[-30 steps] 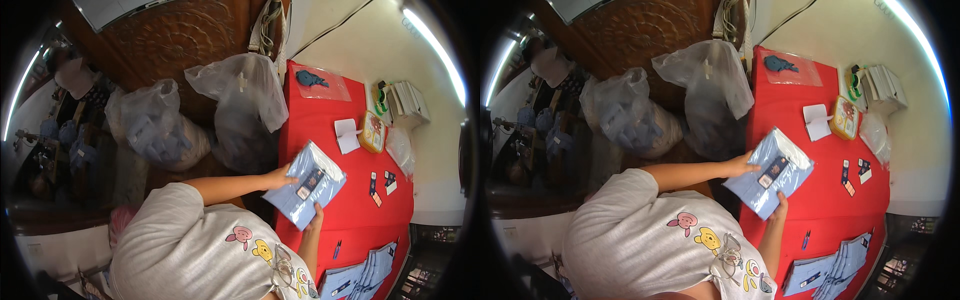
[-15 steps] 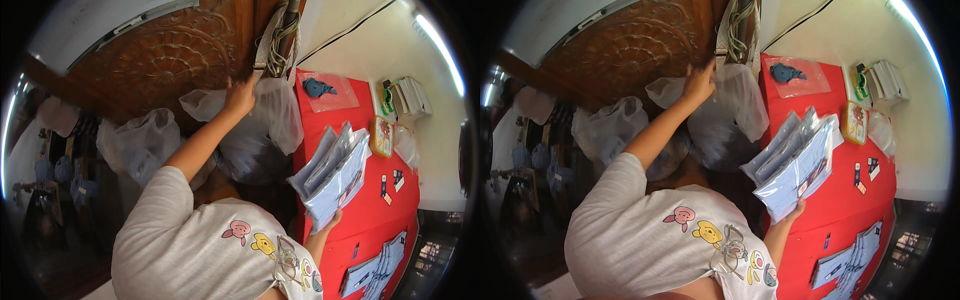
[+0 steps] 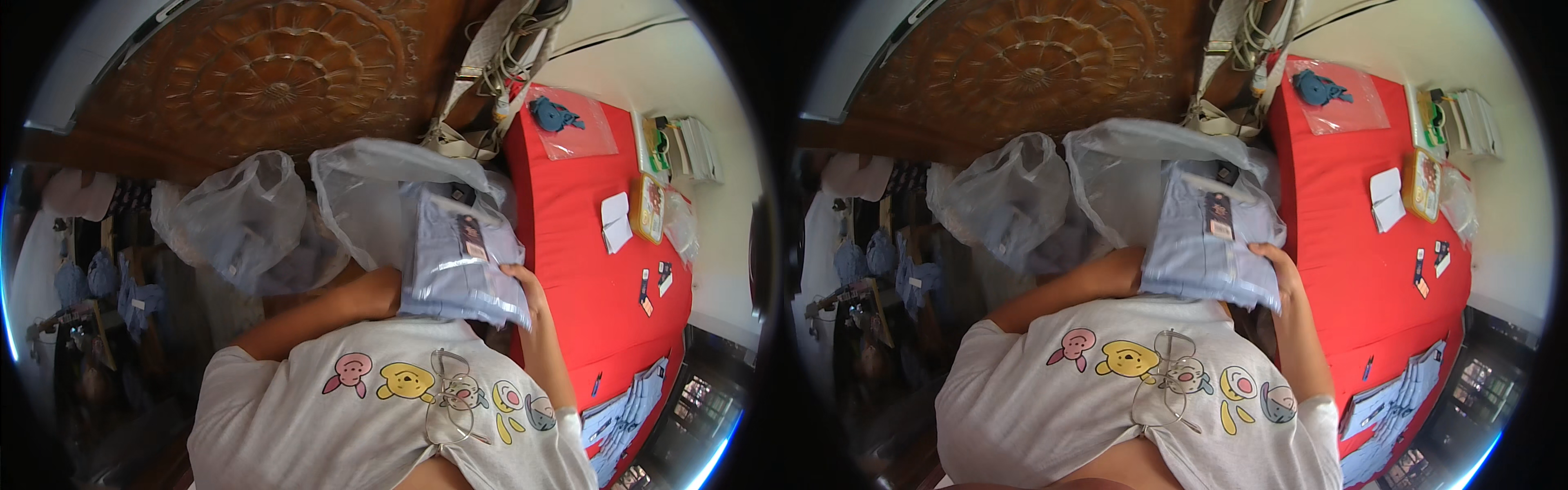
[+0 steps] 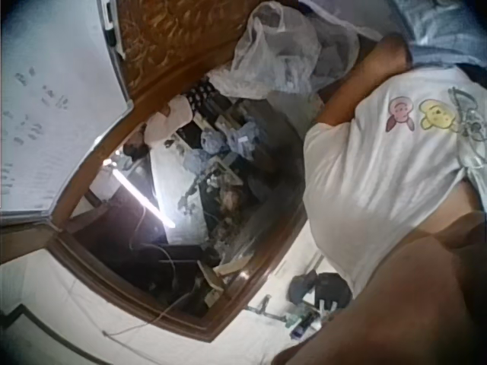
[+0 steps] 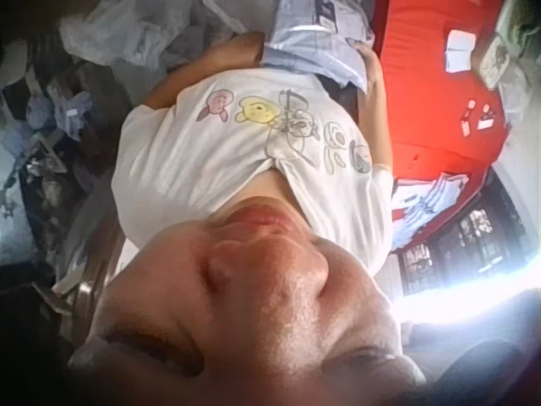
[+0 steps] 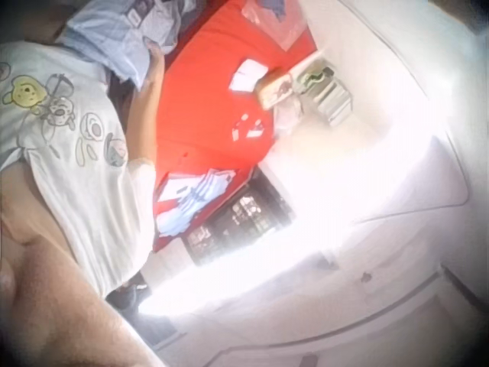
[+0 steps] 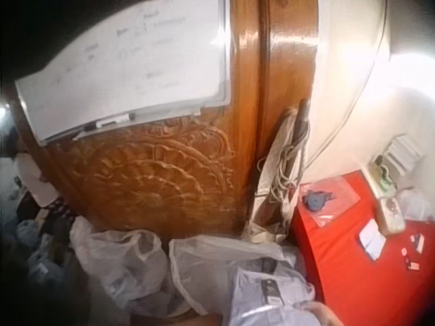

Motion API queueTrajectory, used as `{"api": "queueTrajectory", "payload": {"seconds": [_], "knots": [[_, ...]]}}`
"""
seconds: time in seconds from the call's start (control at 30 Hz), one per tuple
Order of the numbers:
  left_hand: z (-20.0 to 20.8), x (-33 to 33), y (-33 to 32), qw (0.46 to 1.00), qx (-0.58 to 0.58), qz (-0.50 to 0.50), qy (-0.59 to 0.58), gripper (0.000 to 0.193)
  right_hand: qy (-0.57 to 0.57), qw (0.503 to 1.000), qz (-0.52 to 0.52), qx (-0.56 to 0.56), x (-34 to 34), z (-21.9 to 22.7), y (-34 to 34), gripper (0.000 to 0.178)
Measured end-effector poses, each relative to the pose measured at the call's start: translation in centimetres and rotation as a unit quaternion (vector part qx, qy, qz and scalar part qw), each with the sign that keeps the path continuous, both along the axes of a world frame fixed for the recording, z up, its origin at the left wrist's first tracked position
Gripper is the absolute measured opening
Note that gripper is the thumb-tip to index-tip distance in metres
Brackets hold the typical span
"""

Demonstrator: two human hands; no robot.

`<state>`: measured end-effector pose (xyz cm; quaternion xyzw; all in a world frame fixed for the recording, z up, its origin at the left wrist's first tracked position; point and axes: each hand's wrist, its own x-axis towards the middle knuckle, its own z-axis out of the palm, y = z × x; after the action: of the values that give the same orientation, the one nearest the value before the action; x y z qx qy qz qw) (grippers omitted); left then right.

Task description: The person packages folded blue garments into clear plastic bags by hand, smooths them down, and writes in a small notepad using a pencil.

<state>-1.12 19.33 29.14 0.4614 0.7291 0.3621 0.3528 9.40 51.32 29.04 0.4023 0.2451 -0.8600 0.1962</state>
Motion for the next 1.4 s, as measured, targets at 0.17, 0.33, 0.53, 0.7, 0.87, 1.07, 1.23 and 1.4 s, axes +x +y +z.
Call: {"api": "queueTrajectory", "payload": {"seconds": [0.17,0.33,0.53,0.7,0.87,1.07,1.23,1.4], "knots": [[2.1,-0.2,-1.6,0.998,-0.009,-0.050,0.027,0.037,-0.020,0.993,0.116,-0.001,-8.2,-10.0,-0.4,0.049],[3.9,-0.5,-2.0,0.989,0.091,0.110,0.047,0.031,-0.015,0.985,0.088,0.150,-14.7,-22.0,-2.9,0.044],[4.9,-4.5,-2.4,0.947,0.101,0.289,0.092,0.017,0.109,0.845,0.220,0.476,-14.9,-23.9,-1.6,0.055],[5.0,-6.3,-3.2,0.897,0.152,0.414,-0.021,0.018,0.360,0.819,0.247,0.373,-9.5,-7.5,2.1,0.088],[5.4,-9.2,-2.0,0.876,0.213,0.430,-0.054,0.013,0.198,0.403,0.424,0.786,-2.9,-9.3,2.5,0.067],[5.1,-11.0,-3.2,0.859,0.207,0.465,-0.054,0.017,0.265,0.505,0.311,0.761,-13.7,-4.2,5.7,0.031],[4.3,-10.8,-4.6,0.849,0.210,0.480,-0.068,0.018,0.186,0.335,0.682,0.623,-17.4,-1.4,-3.1,0.044],[3.0,-12.0,-6.1,0.855,0.173,0.486,-0.054,0.019,0.168,0.401,0.327,0.839,-20.4,-7.5,-2.1,0.031]]}}
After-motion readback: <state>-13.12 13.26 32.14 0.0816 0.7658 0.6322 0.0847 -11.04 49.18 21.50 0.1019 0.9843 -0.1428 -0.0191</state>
